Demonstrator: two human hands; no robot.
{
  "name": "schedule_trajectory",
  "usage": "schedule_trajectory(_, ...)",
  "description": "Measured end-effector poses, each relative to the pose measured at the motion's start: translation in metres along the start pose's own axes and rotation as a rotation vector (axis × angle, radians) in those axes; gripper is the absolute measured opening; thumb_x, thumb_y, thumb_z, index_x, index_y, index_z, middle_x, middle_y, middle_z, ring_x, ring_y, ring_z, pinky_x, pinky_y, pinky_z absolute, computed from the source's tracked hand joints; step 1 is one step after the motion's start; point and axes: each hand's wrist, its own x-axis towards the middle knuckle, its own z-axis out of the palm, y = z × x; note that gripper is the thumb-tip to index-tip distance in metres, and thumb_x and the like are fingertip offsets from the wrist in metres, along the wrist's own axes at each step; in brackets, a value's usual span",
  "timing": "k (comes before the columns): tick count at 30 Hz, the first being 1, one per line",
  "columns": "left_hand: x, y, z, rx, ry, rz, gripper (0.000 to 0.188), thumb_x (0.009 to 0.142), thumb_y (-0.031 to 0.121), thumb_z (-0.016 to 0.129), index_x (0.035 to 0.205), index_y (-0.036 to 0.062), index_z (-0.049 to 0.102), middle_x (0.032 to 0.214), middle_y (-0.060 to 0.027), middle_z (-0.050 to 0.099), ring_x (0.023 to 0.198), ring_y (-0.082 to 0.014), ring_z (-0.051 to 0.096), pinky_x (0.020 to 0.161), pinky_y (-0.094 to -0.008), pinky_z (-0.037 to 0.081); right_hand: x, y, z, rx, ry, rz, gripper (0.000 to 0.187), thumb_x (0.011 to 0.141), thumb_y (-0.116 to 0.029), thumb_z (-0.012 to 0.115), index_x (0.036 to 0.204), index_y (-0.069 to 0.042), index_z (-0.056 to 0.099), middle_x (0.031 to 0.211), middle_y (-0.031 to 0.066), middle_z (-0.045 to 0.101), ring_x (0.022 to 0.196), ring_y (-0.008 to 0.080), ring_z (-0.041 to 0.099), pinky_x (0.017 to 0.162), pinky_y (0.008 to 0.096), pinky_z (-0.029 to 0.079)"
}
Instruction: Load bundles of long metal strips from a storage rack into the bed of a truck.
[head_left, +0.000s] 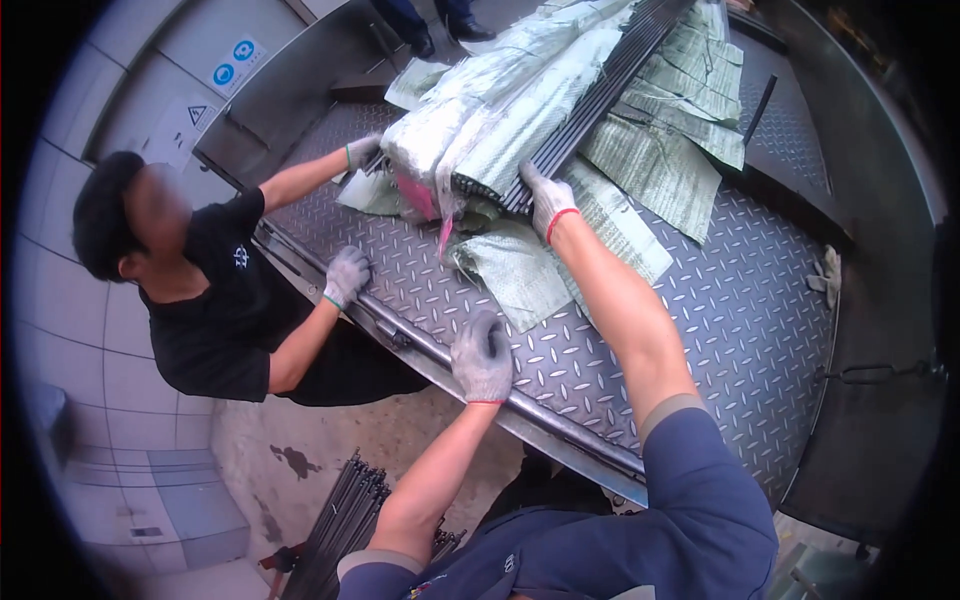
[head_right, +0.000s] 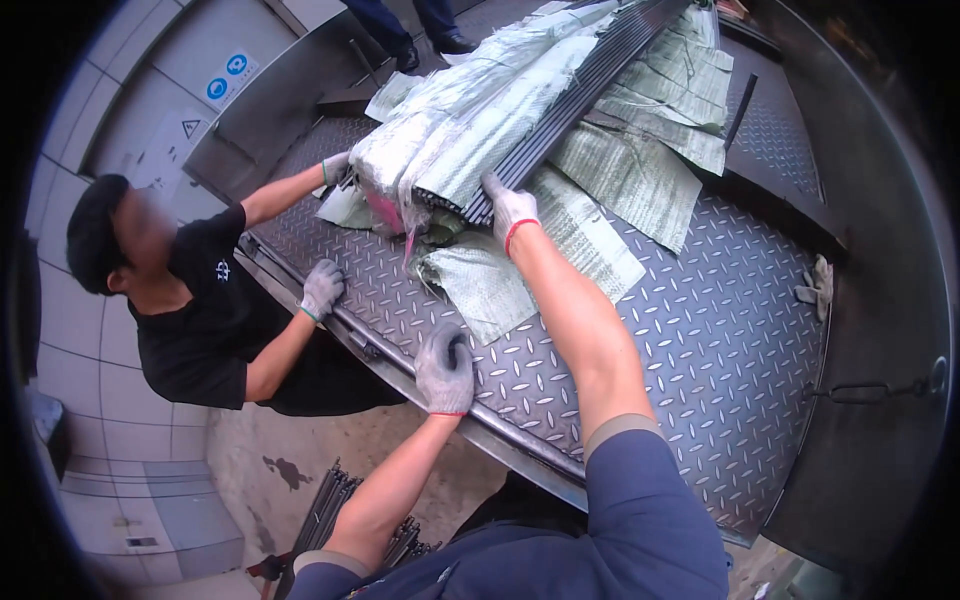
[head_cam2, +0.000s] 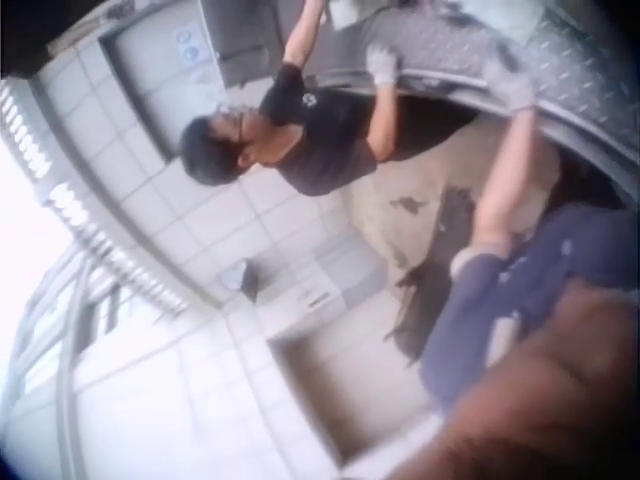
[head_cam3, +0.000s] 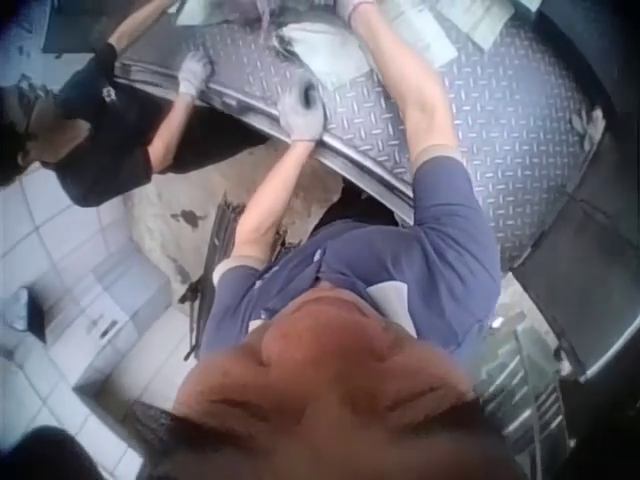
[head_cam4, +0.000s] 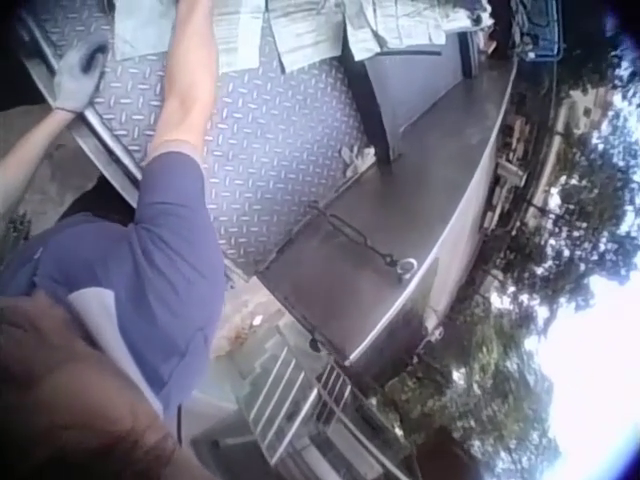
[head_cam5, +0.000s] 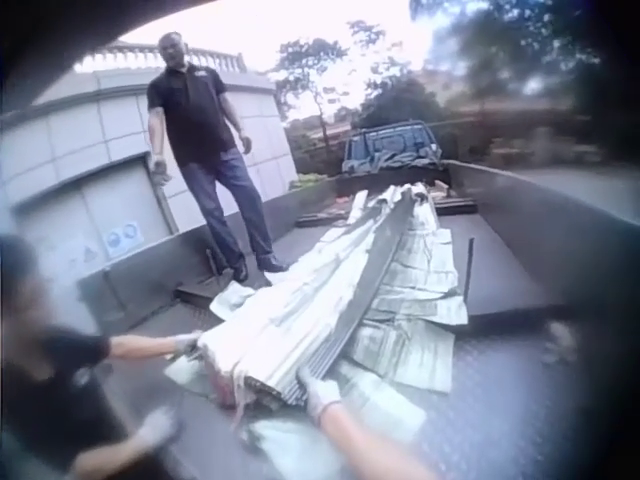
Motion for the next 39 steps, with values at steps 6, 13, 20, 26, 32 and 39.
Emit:
schedule_trajectory(6,-0.005,-0.003,0.002,-0.021,-0.014,-0.028,0.023,0.084,-0.002,0.065,0.106,0.0011,0.071,0.107,-0.0165,0.072,0.103,-0.0349,0.070,0.096,-0.0424,0.053,-0.030,-0.013,0.001,-0.032,0.138,-0.062,0.062,0.087,-0.023,0.086,0.125,0.018,0.060,0.116,0.0206,0.072,0.098,0.0259,0.070,0.086,0.0366,0.057)
schedule_trajectory(13,0.000,0.003,-0.006,-0.060,-0.020,-0.053,0.022,0.083,-0.004,0.065,0.103,0.0006,0.071,0.106,-0.0165,0.072,0.102,-0.0349,0.069,0.095,-0.0422,0.053,-0.046,-0.049,-0.057,0.061,-0.104,0.137,0.032,0.091,-0.018,0.078,0.111,0.005,0.070,0.091,0.0099,0.073,0.074,0.0220,0.073,0.070,0.0404,0.065)
schedule_trajectory(20,0.004,0.005,-0.003,-0.029,-0.027,-0.028,0.021,0.083,-0.004,0.064,0.102,0.0008,0.071,0.105,-0.0168,0.072,0.102,-0.0354,0.069,0.095,-0.0427,0.053,-0.025,-0.049,-0.055,0.462,-0.320,0.278,0.031,0.103,-0.035,0.061,0.102,-0.004,0.067,0.091,0.0142,0.073,0.085,0.0300,0.074,0.080,0.0488,0.063)
schedule_trajectory(26,-0.001,0.006,-0.004,-0.064,-0.008,-0.048,0.021,0.083,-0.003,0.064,0.102,0.0004,0.072,0.105,-0.0170,0.073,0.101,-0.0355,0.069,0.095,-0.0423,0.054,-0.027,-0.044,-0.050,0.484,-0.318,0.226,0.028,0.104,-0.027,0.060,0.087,-0.006,0.063,0.075,0.0088,0.065,0.066,0.0261,0.065,0.065,0.0432,0.060)
schedule_trajectory(32,-0.005,0.003,0.000,-0.073,0.025,-0.038,0.018,0.083,-0.003,0.064,0.100,0.0005,0.072,0.103,-0.0164,0.072,0.099,-0.0345,0.070,0.093,-0.0414,0.054,-0.037,-0.052,-0.051,0.711,-0.308,0.284,0.035,0.106,-0.024,0.060,0.074,-0.014,0.047,0.061,-0.0033,0.041,0.052,0.0124,0.046,0.051,0.0286,0.049)
schedule_trajectory(39,-0.006,-0.002,-0.007,-0.055,0.053,-0.045,0.016,0.083,0.000,0.065,0.097,0.0023,0.071,0.103,-0.0154,0.072,0.098,-0.0352,0.070,0.090,-0.0427,0.054,-0.081,-0.090,-0.108,0.534,-0.187,0.383,0.038,0.102,-0.021,0.065,0.069,-0.015,0.047,0.058,-0.0013,0.048,0.049,0.0143,0.050,0.049,0.0298,0.048)
